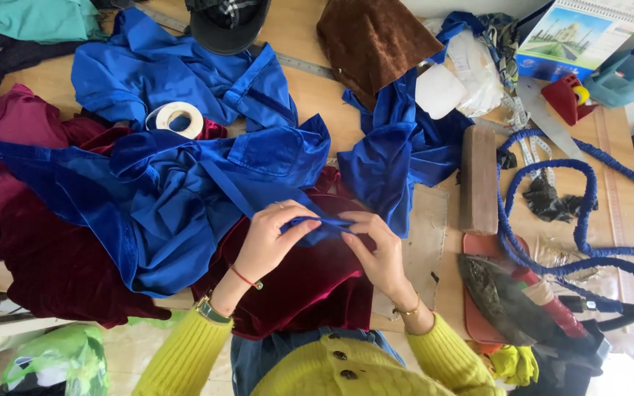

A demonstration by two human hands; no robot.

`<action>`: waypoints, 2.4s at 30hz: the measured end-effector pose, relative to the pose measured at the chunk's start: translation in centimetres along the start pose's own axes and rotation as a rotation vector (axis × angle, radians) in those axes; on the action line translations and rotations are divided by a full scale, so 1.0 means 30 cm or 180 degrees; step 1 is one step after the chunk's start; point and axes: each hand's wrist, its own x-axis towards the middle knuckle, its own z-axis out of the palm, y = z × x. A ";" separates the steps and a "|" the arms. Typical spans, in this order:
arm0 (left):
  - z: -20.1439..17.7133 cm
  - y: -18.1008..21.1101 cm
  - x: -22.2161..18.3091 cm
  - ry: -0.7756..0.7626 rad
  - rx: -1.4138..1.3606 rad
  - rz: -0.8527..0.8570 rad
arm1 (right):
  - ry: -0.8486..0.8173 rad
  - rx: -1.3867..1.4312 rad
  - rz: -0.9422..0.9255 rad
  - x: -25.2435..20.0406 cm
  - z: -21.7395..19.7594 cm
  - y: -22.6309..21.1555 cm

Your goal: Ironing and pressing seams on blue velvet fabric using a steam iron on a sewing workshop table.

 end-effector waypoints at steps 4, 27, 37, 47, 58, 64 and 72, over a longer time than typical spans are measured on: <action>-0.043 0.081 0.005 -0.0023 0.0640 0.0548 | -0.0064 0.0345 0.0343 -0.066 -0.031 0.066; 0.024 0.062 -0.125 0.0245 -0.0207 -0.0679 | -0.1080 0.0251 0.0491 -0.048 0.066 0.014; 0.087 -0.104 -0.083 0.0776 -0.1225 -0.1402 | -0.0593 0.0962 0.1487 -0.095 0.068 0.239; 0.125 -0.052 -0.039 0.0841 -0.1169 -0.1510 | -0.0515 0.1150 0.1544 -0.063 0.057 0.129; 0.085 0.082 -0.090 0.1084 -0.0998 -0.0692 | -0.0150 0.0835 0.0802 -0.080 -0.043 0.110; 0.098 0.075 -0.193 0.1313 -0.1039 -0.0642 | 0.0510 0.0913 0.1149 -0.140 -0.071 0.178; -0.323 -0.111 -0.186 0.2130 0.2133 -0.0138 | 0.1378 0.1393 0.2039 -0.079 -0.227 0.103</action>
